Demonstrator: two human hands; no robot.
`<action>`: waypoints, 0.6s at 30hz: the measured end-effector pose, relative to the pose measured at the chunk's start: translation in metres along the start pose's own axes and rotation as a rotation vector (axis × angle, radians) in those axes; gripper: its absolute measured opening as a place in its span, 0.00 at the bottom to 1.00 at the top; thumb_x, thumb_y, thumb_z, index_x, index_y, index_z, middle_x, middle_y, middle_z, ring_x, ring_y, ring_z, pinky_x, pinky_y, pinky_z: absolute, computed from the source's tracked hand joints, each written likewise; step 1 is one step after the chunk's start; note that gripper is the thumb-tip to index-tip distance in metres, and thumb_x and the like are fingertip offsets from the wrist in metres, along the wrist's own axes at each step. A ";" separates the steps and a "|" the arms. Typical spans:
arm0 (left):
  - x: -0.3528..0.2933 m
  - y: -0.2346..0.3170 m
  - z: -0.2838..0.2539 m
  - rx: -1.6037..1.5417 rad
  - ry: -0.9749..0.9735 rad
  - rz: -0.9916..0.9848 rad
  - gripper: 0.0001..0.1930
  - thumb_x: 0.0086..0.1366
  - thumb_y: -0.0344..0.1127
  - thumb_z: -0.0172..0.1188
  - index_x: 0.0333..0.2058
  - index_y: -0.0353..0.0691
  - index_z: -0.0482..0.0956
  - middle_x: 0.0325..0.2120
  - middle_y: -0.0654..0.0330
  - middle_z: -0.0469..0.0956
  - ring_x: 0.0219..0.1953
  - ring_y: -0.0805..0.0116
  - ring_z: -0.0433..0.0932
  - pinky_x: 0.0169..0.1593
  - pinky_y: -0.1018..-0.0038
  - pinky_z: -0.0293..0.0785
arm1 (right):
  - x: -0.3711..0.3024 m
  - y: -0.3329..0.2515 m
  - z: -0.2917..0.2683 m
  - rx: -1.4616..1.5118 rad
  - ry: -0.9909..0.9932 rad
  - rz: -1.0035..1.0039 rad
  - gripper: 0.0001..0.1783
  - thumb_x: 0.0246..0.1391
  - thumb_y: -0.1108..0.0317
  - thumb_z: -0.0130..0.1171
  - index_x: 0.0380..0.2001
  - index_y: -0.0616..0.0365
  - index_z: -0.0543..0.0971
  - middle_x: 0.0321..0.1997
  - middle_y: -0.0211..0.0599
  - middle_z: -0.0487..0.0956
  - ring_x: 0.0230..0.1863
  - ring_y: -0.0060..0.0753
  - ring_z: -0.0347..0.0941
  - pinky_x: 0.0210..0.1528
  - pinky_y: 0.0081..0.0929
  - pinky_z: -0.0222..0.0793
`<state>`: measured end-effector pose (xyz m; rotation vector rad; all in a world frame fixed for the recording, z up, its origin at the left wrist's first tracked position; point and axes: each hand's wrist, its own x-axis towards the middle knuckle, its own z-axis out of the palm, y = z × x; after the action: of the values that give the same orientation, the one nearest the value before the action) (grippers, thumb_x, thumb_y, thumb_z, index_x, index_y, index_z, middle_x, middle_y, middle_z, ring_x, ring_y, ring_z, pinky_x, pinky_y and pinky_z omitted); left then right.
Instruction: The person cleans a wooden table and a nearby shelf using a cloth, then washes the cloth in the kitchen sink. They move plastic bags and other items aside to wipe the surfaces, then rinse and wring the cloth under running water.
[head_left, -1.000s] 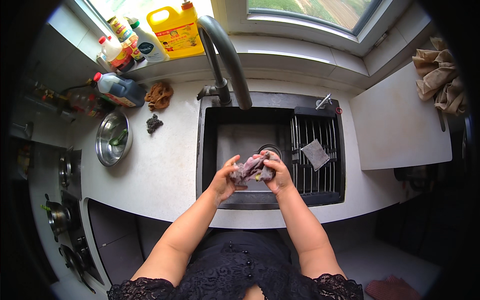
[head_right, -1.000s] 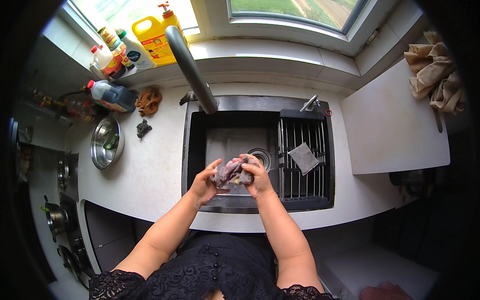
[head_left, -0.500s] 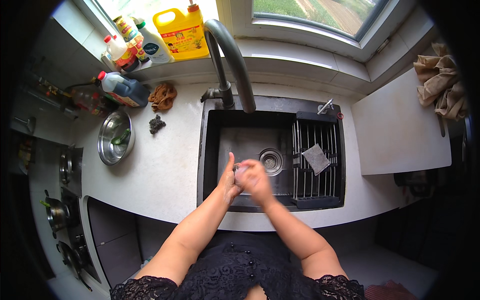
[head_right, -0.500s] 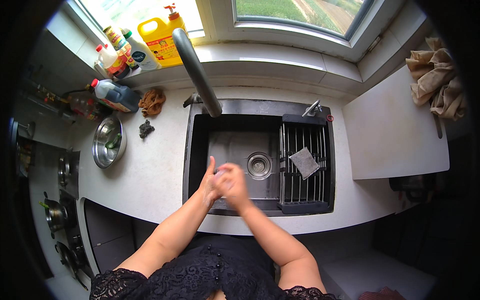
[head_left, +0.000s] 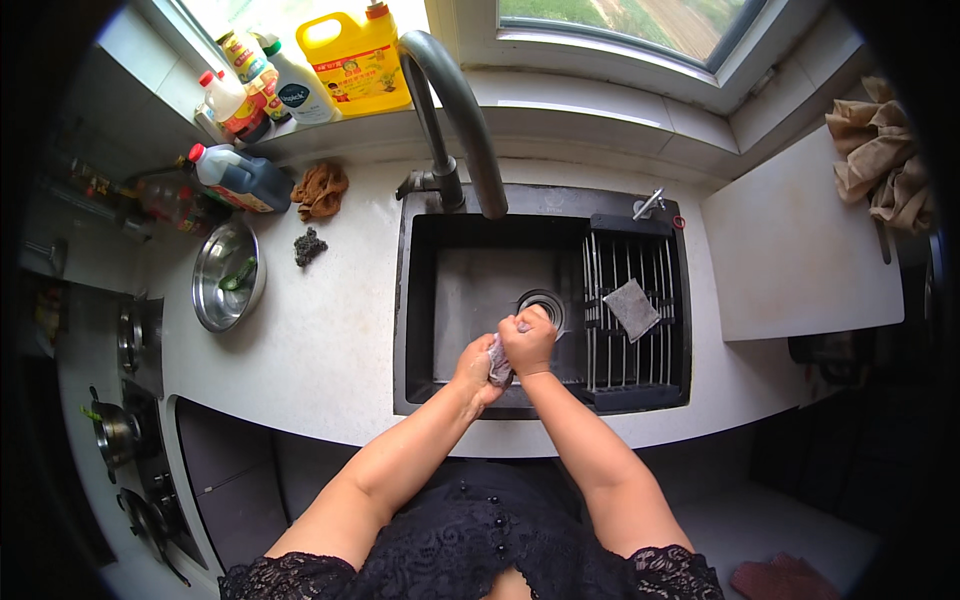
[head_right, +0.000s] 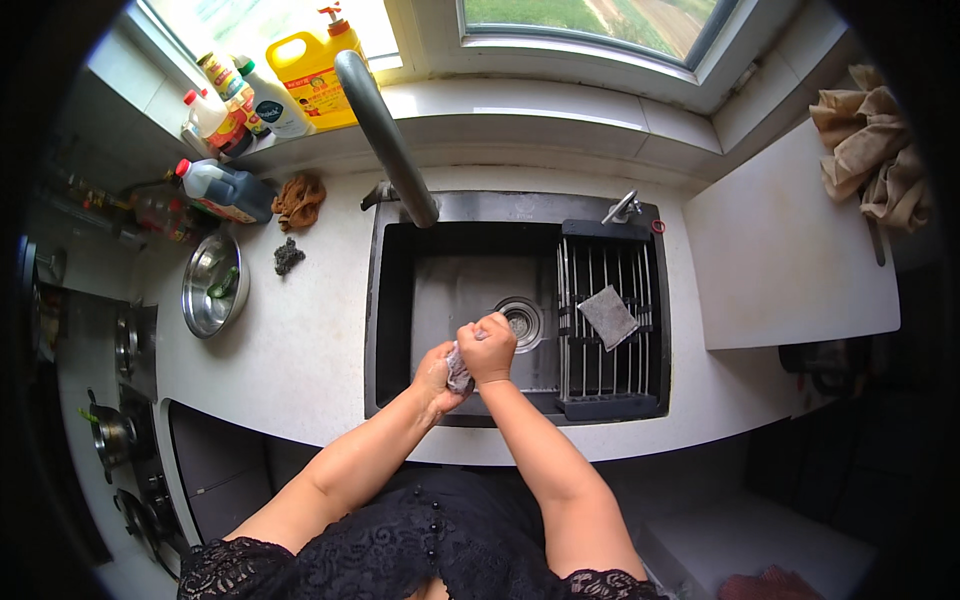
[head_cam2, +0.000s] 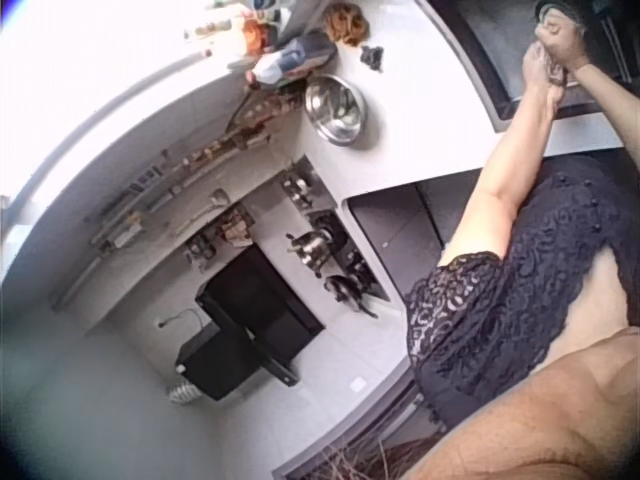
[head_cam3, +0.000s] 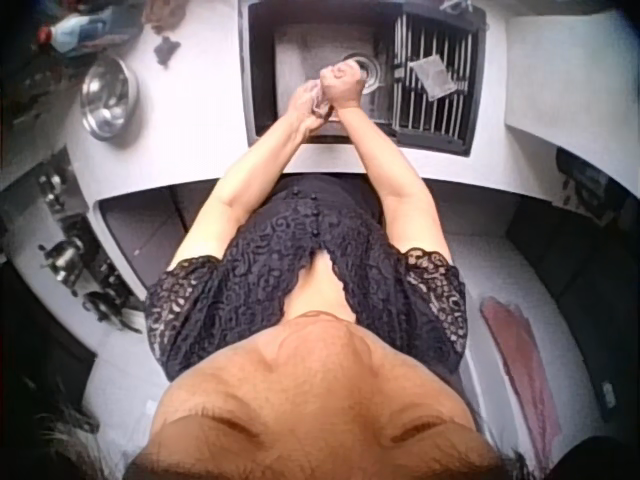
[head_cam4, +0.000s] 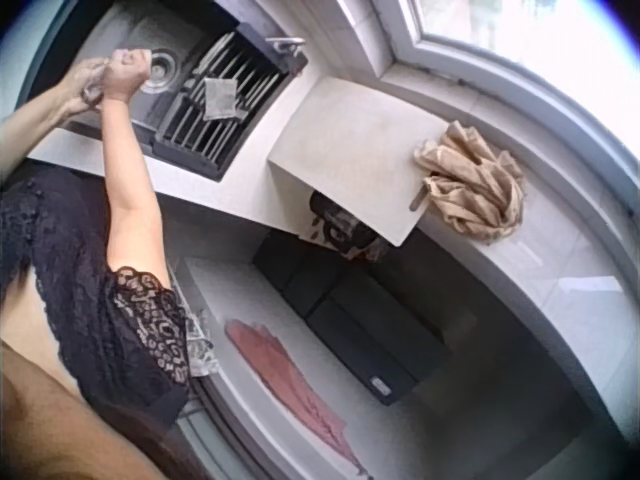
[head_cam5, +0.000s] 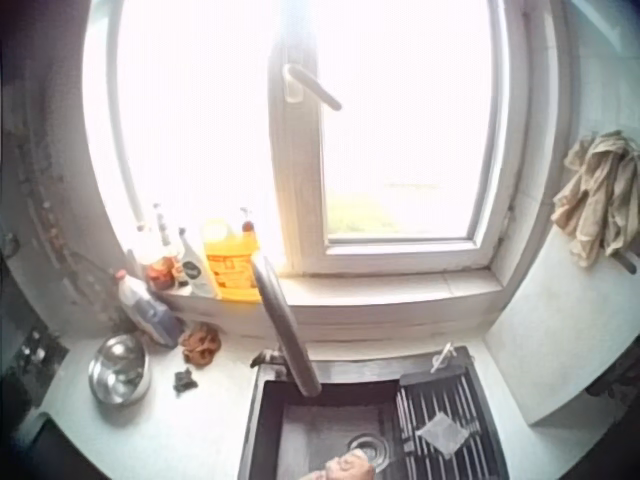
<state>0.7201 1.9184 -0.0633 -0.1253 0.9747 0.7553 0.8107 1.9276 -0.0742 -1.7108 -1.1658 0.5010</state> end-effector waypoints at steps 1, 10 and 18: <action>0.007 -0.001 -0.010 -0.005 -0.022 -0.004 0.09 0.63 0.39 0.48 0.30 0.42 0.73 0.25 0.59 0.76 0.28 0.66 0.78 0.32 0.66 0.77 | -0.004 -0.004 0.000 0.033 -0.019 -0.047 0.09 0.32 0.73 0.59 0.10 0.59 0.69 0.19 0.41 0.72 0.21 0.45 0.69 0.27 0.34 0.67; -0.002 0.006 -0.001 0.035 0.004 -0.035 0.08 0.64 0.35 0.46 0.28 0.43 0.73 0.26 0.61 0.75 0.26 0.69 0.76 0.26 0.71 0.74 | 0.001 -0.010 0.000 0.084 -0.084 -0.012 0.09 0.33 0.71 0.58 0.09 0.57 0.68 0.16 0.42 0.70 0.21 0.47 0.68 0.26 0.34 0.66; 0.018 0.002 -0.033 -0.130 -0.164 -0.028 0.10 0.63 0.38 0.48 0.25 0.42 0.72 0.22 0.62 0.74 0.22 0.69 0.75 0.24 0.72 0.73 | -0.020 -0.017 0.002 0.225 -0.160 -0.332 0.09 0.33 0.72 0.60 0.10 0.59 0.69 0.16 0.43 0.70 0.19 0.46 0.68 0.24 0.33 0.65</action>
<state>0.7022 1.9155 -0.0960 -0.1867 0.7669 0.7904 0.7914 1.9123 -0.0636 -1.2720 -1.4191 0.5461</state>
